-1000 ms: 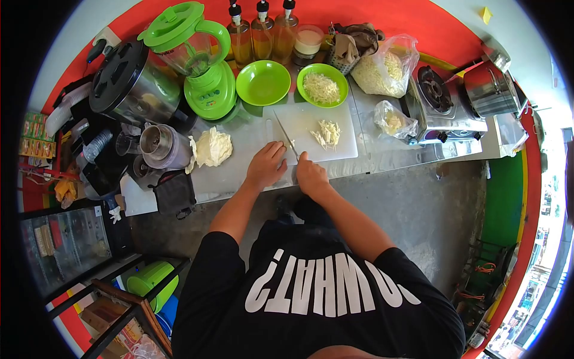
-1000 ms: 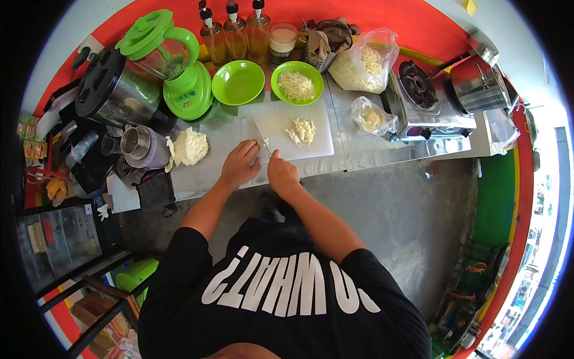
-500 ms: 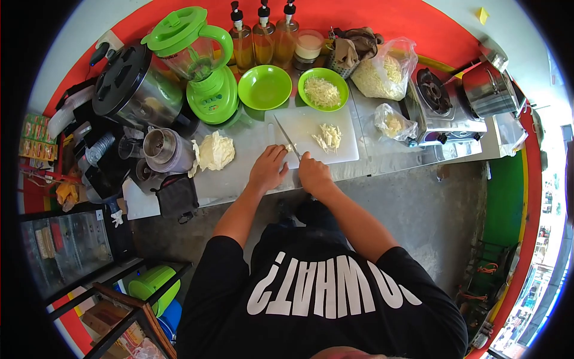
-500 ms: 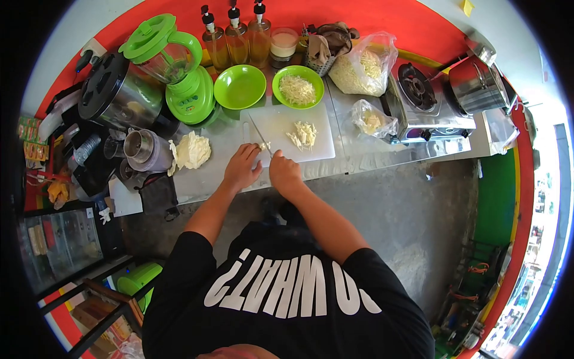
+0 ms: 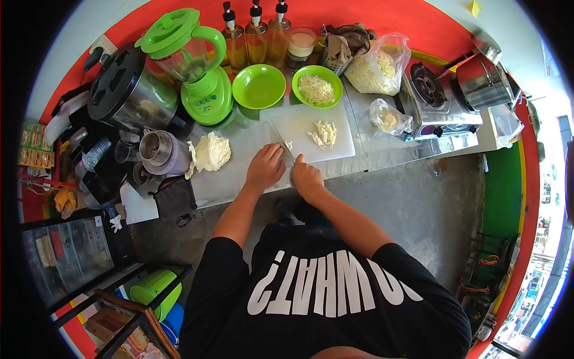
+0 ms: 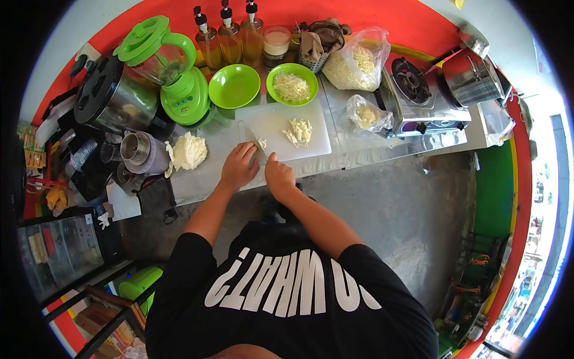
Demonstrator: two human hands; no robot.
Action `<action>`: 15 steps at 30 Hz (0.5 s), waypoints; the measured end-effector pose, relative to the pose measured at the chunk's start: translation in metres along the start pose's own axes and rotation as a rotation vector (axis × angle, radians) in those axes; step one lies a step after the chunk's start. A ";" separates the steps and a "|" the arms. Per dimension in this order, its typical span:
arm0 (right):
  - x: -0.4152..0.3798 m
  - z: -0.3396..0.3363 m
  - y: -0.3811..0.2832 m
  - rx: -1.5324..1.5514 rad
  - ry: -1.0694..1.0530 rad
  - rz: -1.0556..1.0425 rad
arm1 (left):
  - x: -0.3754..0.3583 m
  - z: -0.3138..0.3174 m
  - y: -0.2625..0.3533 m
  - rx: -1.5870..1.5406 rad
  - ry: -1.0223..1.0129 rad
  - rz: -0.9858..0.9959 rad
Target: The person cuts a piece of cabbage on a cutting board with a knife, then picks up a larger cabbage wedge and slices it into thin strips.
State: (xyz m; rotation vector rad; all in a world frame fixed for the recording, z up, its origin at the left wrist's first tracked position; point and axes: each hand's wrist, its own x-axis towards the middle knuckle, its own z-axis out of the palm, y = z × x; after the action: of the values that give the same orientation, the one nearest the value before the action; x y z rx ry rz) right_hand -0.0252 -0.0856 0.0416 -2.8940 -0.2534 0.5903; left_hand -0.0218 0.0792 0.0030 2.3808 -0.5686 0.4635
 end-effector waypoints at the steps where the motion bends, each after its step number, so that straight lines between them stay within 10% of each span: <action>1: 0.003 -0.001 0.001 0.000 -0.001 0.000 | 0.000 -0.001 0.000 0.000 -0.001 0.000; 15: 0.015 -0.030 -0.006 -0.064 0.000 -0.113 | -0.004 0.003 -0.002 0.090 -0.024 -0.020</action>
State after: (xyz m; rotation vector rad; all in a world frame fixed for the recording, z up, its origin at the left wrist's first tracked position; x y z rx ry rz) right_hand -0.0006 -0.0812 0.0649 -2.9165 -0.4406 0.5731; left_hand -0.0237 0.0803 -0.0023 2.4790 -0.5442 0.4606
